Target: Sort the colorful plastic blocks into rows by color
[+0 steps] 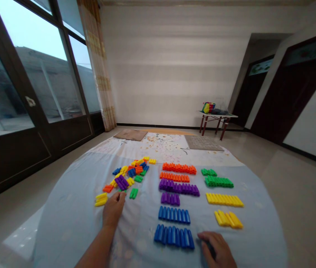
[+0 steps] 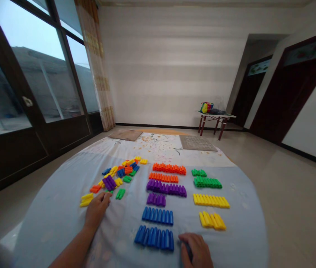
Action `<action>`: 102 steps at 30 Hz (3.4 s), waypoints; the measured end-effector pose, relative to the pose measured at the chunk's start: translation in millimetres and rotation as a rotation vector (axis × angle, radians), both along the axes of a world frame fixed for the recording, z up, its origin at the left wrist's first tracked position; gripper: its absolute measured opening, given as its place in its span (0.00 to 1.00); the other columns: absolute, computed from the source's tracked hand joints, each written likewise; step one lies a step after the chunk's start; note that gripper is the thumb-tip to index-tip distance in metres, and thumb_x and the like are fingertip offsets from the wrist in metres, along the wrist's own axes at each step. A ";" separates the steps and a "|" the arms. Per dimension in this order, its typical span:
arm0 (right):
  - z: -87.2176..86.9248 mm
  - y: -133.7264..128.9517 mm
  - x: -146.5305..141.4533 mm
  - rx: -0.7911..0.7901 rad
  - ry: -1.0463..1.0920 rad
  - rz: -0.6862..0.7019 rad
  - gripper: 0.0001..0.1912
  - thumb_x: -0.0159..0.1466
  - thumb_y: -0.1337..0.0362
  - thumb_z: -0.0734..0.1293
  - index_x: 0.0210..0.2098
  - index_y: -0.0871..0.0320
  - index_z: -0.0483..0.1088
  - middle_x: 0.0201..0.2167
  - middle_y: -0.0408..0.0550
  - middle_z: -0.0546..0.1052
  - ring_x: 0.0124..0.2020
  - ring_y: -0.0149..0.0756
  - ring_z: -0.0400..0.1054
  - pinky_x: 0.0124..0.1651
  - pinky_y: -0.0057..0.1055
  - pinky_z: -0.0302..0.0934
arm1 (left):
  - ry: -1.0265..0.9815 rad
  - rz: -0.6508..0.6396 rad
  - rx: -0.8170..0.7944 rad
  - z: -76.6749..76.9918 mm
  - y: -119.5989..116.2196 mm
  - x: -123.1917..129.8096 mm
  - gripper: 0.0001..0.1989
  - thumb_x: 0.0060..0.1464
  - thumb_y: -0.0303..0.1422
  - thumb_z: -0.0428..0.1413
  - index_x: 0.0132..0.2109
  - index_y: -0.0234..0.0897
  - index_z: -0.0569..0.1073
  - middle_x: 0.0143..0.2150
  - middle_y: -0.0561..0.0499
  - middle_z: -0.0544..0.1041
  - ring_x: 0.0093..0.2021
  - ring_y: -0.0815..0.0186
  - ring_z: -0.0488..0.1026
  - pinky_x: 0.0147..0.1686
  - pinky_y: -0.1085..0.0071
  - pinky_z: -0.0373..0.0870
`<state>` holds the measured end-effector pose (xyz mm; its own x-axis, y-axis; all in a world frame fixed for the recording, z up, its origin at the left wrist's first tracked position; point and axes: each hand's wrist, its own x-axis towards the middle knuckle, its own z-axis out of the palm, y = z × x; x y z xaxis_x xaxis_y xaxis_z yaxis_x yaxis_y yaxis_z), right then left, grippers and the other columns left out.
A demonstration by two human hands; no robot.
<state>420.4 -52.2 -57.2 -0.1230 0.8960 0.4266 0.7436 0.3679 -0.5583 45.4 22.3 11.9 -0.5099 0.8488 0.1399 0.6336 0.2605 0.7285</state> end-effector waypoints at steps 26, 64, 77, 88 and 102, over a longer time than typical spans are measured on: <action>40.1 -15.7 -21.1 -0.065 0.042 -0.088 0.11 0.59 0.66 0.59 0.34 0.56 0.72 0.35 0.50 0.76 0.40 0.41 0.67 0.46 0.37 0.60 | -0.022 -0.085 0.054 -2.3 2.1 -5.5 0.17 0.50 0.44 0.44 0.28 0.39 0.71 0.25 0.51 0.74 0.28 0.65 0.70 0.27 0.73 0.61; 37.9 -12.3 -19.0 -0.084 0.019 -0.063 0.11 0.59 0.66 0.59 0.32 0.55 0.73 0.34 0.49 0.76 0.39 0.40 0.68 0.45 0.37 0.60 | -0.007 -0.092 0.037 -6.1 4.8 -7.0 0.17 0.50 0.44 0.44 0.31 0.39 0.73 0.26 0.50 0.75 0.29 0.64 0.70 0.28 0.72 0.60; 41.1 -12.8 -21.9 -0.061 0.010 -0.072 0.10 0.58 0.67 0.59 0.32 0.55 0.72 0.33 0.47 0.76 0.38 0.40 0.68 0.44 0.35 0.60 | -0.002 -0.106 0.041 -2.3 4.4 -7.3 0.16 0.50 0.43 0.44 0.29 0.39 0.71 0.25 0.50 0.75 0.29 0.64 0.70 0.28 0.72 0.60; 41.7 -13.2 -24.0 -0.070 0.008 -0.066 0.10 0.59 0.68 0.59 0.32 0.55 0.72 0.33 0.47 0.75 0.38 0.39 0.67 0.43 0.34 0.58 | -0.018 -0.102 0.027 -3.7 5.3 -9.5 0.16 0.50 0.44 0.44 0.27 0.39 0.70 0.25 0.50 0.75 0.28 0.63 0.70 0.28 0.71 0.61; 44.5 -14.4 -26.4 -0.129 0.012 -0.066 0.11 0.60 0.68 0.57 0.33 0.57 0.71 0.34 0.49 0.74 0.40 0.40 0.65 0.46 0.35 0.55 | -0.021 -0.110 0.020 -0.6 4.3 -9.8 0.17 0.49 0.44 0.44 0.29 0.39 0.71 0.26 0.50 0.75 0.30 0.63 0.71 0.29 0.71 0.61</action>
<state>394.1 -66.7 -12.7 -0.0575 0.9496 0.3080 0.7571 0.2426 -0.6066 35.6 26.6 11.3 -0.4170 0.8969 0.1474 0.6420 0.1758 0.7463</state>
